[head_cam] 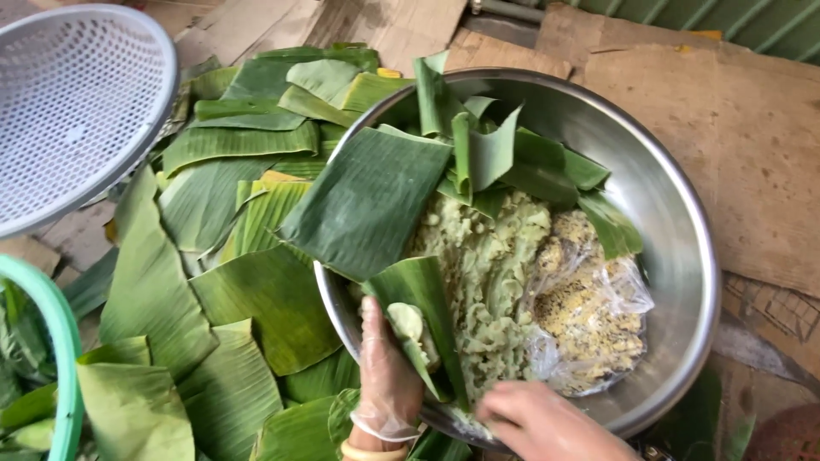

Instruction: The person is forming dough into balls and placing them on banana leaves to prepare for wrapping.

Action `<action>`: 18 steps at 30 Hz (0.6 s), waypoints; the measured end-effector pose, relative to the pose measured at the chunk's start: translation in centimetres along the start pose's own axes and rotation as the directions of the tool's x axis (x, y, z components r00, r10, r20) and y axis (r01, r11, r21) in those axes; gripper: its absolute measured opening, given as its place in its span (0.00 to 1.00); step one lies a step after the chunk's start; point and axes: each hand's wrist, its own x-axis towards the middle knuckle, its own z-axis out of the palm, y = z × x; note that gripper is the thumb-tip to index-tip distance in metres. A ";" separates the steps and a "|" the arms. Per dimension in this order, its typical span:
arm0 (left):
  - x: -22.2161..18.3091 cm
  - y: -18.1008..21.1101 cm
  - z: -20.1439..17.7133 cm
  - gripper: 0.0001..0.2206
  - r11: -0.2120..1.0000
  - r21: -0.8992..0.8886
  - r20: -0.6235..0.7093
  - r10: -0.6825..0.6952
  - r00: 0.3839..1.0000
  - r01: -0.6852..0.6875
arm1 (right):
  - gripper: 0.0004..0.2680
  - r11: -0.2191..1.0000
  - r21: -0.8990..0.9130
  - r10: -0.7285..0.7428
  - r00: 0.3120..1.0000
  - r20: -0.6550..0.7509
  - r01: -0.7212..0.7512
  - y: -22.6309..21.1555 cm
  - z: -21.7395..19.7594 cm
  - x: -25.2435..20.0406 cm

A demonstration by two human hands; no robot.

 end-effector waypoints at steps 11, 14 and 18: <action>0.5 -1.6 -1.1 0.25 0.994 -0.003 0.126 -0.112 0.986 0.113 | 0.07 0.947 0.104 -0.136 0.674 -0.726 0.303 -4.4 3.0 3.5; 0.1 -1.5 -0.9 0.26 0.987 0.069 -0.001 -0.143 0.990 0.143 | 0.09 0.936 -0.203 -0.311 0.405 -0.860 0.288 -4.1 4.3 5.5; 0.9 -2.1 -1.3 0.37 0.927 0.359 0.025 -0.126 0.992 0.109 | 0.28 0.733 -0.658 -0.529 0.462 -0.712 -0.176 -0.4 7.1 8.3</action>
